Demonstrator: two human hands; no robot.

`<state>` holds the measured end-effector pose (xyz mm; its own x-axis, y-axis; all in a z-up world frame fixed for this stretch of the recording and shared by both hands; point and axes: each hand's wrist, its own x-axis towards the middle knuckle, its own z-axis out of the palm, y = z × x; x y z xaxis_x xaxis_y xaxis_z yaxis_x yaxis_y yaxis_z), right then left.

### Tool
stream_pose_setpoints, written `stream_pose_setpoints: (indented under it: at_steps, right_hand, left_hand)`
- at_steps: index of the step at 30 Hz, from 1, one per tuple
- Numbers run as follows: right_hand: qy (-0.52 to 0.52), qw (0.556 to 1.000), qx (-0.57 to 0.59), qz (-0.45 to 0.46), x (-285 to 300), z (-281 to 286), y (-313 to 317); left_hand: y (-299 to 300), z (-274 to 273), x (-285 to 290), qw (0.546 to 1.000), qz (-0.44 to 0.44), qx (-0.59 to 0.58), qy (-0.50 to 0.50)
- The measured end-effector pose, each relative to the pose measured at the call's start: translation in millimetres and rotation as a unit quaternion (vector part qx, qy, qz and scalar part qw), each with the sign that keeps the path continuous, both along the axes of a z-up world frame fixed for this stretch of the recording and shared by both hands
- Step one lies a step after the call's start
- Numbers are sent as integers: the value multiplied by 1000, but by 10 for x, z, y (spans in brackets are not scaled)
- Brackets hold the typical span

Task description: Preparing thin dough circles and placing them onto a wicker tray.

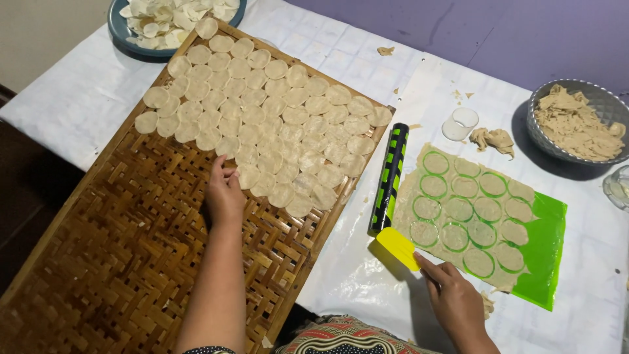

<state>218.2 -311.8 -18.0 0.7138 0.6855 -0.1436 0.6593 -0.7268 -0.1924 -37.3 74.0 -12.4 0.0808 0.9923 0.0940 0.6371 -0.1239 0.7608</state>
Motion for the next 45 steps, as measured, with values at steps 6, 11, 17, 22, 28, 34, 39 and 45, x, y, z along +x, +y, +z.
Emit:
stream_pose_setpoints:
  at_steps: [6, 11, 17, 22, 28, 34, 39, 45]
  right_hand:
    - [18, 1000, -2, -22, 20, -27, -61]
    - [4, 997, 79, 4, 10, -126, -184]
    - [-22, 990, 116, -71, 98, 98, -482]
    - [-88, 960, 29, -264, 474, -16, -1048]
    - [-192, 922, -67, -329, 711, -229, -1640]
    - [-6, 937, -71, -341, 610, -31, -1494]
    - [95, 918, 83, -376, 618, -80, -1507]
    - [182, 882, 165, -403, 793, 59, -1387]
  left_hand:
    - [-78, 230, 8, 996, 19, -30, 76]
    - [12, -105, -59, 981, -29, -59, -184]
    - [-253, -85, 55, 972, -71, 163, 153]
    - [-814, 391, 528, 980, -150, 98, 91]
    - [-1514, 343, 992, 945, -311, 102, 16]
    - [-2188, -62, 1253, 876, -479, 36, -32]
    - [-2338, -493, 1267, 836, -539, 76, -70]
    - [-2329, -488, 1281, 846, -525, 55, -77]
